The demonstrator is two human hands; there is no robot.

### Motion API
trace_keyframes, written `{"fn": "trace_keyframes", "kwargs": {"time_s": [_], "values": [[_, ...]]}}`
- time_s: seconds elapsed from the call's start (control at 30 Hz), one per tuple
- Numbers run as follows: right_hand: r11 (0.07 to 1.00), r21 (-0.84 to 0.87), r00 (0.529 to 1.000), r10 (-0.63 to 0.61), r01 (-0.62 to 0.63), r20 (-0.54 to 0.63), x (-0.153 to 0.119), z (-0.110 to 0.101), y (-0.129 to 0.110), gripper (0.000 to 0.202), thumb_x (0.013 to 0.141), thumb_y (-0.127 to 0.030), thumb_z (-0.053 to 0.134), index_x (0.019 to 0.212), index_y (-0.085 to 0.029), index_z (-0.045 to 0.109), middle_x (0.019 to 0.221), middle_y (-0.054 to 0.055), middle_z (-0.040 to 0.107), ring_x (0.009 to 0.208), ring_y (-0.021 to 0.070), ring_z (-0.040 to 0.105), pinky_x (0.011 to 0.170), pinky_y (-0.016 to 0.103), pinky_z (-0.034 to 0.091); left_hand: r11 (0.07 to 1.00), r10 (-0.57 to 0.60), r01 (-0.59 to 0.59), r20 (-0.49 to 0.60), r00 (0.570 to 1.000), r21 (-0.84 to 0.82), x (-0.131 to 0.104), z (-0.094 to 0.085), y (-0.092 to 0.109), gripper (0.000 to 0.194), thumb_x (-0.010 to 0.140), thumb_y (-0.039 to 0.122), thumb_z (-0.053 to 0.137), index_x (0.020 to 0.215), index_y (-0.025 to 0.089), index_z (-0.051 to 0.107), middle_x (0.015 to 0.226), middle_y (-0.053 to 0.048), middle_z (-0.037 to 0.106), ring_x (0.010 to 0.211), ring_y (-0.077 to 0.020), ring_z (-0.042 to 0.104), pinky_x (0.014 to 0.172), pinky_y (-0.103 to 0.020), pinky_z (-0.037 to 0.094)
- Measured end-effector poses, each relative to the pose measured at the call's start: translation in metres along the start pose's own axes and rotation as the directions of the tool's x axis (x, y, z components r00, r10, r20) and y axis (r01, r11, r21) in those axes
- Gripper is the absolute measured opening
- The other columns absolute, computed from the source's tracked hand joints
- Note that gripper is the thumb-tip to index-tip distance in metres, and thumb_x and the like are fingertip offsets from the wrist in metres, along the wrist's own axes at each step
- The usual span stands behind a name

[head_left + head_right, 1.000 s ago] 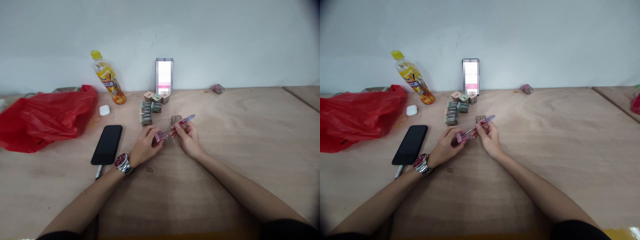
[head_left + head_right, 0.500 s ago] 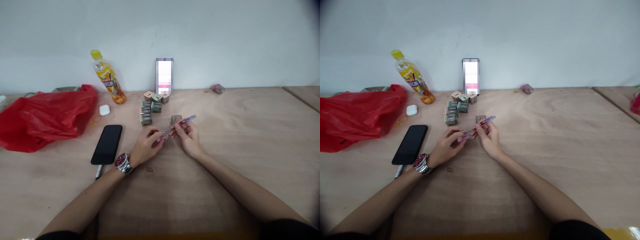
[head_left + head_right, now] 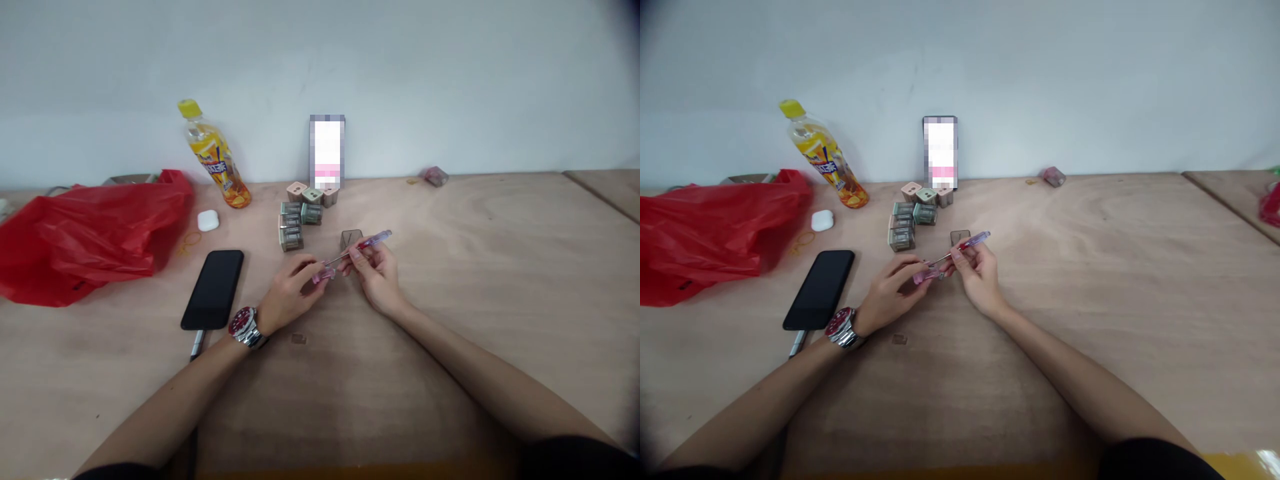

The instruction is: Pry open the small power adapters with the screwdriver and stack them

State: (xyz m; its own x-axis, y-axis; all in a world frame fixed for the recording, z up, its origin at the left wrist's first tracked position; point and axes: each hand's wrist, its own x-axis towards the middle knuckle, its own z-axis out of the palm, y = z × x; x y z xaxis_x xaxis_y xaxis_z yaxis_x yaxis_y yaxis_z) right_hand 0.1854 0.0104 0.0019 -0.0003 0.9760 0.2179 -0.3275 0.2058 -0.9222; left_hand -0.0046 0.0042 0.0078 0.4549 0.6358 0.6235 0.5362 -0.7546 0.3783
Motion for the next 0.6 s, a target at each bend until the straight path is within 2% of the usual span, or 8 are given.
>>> {"fn": "trace_keyframes", "kwargs": {"time_s": [0.2, 0.4, 0.6], "values": [[0.999, -0.033, 0.999, -0.04, 0.039, -0.037, 0.001, 0.001, -0.004, 0.021, 0.086, -0.039, 0.066, 0.09, -0.024, 0.052, 0.073, -0.002, 0.065, 0.061, 0.0147, 0.065, 0.056, 0.029, 0.054, 1.0, -0.003, 0.003, 0.005, 1.0, -0.007, 0.0, 0.0, 0.0, 0.023, 0.087, 0.018, 0.061, 0.11, 0.02, 0.06, 0.107, -0.009, 0.061, 0.099, -0.0174, 0.062, 0.086, -0.032, 0.056], [0.99, -0.116, 0.997, -0.082, 0.081, -0.003, -0.003, 0.007, -0.013, 0.021, 0.088, -0.039, 0.064, 0.09, -0.023, 0.051, 0.071, -0.003, 0.063, 0.058, 0.0123, 0.063, 0.053, 0.026, 0.052, 0.999, -0.041, 0.041, 0.02, 0.999, 0.002, 0.0, 0.0, 0.001, 0.027, 0.087, 0.019, 0.062, 0.113, 0.018, 0.054, 0.105, -0.008, 0.062, 0.099, -0.0188, 0.063, 0.088, -0.034, 0.055], [0.976, -0.182, 0.993, -0.119, 0.12, 0.014, -0.006, 0.012, -0.015, 0.017, 0.089, -0.037, 0.062, 0.09, -0.024, 0.052, 0.071, -0.003, 0.062, 0.06, 0.0115, 0.063, 0.052, 0.025, 0.052, 0.999, -0.053, 0.052, 0.054, 0.997, 0.016, -0.002, 0.001, 0.001, 0.031, 0.087, 0.022, 0.062, 0.115, 0.018, 0.049, 0.103, -0.008, 0.063, 0.095, -0.0199, 0.064, 0.082, -0.033, 0.055]]}}
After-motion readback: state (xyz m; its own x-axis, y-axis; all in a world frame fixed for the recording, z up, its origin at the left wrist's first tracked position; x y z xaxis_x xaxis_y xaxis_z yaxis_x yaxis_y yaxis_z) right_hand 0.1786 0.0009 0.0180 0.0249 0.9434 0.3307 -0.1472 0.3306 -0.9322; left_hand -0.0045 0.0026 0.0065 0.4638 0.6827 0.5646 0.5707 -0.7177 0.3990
